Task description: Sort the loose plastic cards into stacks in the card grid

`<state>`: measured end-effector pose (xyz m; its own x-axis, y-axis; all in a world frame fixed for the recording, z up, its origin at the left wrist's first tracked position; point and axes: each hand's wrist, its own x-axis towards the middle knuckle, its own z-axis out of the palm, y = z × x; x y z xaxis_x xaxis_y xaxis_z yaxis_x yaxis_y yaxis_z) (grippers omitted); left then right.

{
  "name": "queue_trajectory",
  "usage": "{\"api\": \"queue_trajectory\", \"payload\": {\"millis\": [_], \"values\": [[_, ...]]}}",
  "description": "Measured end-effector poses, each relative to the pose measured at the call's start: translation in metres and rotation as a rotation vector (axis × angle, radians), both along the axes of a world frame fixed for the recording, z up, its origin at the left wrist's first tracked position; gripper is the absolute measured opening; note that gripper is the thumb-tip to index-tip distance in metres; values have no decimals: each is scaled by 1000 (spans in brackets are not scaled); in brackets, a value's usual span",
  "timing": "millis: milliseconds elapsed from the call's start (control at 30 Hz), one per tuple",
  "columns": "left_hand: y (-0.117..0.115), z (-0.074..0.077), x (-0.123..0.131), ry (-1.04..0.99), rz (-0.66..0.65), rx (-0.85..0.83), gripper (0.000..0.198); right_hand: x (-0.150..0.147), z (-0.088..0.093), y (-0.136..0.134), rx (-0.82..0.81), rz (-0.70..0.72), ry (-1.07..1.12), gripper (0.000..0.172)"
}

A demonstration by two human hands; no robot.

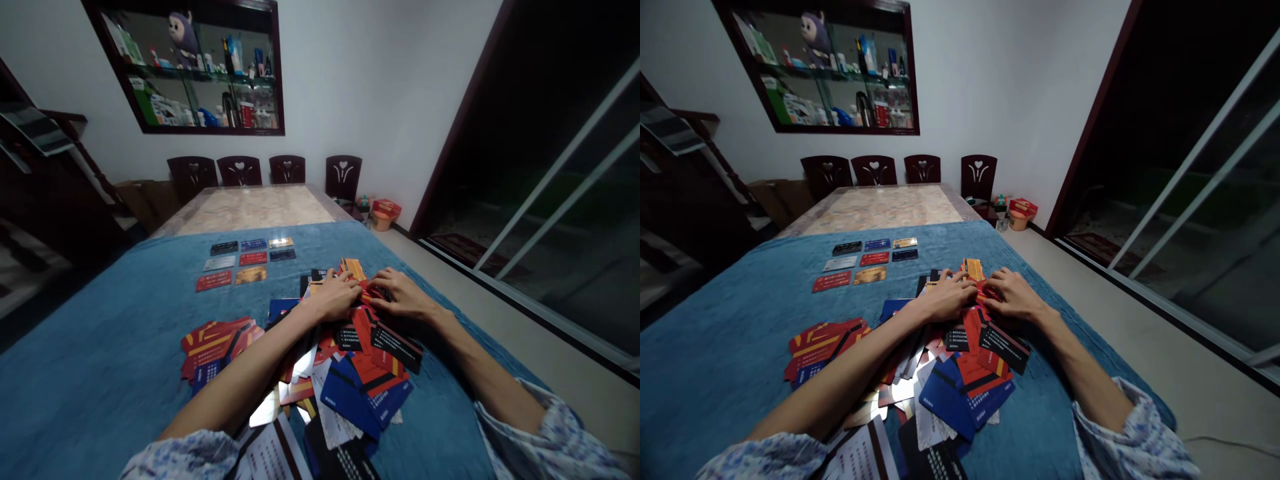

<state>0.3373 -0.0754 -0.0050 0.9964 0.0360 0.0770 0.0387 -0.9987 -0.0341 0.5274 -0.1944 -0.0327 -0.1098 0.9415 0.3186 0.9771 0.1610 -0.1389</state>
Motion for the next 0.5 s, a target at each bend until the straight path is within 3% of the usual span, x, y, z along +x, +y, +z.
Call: {"api": "queue_trajectory", "payload": {"millis": [500], "values": [[9,-14,-3,-79,24,-1,19,5,2,-4,-73,58,116,35]]}}
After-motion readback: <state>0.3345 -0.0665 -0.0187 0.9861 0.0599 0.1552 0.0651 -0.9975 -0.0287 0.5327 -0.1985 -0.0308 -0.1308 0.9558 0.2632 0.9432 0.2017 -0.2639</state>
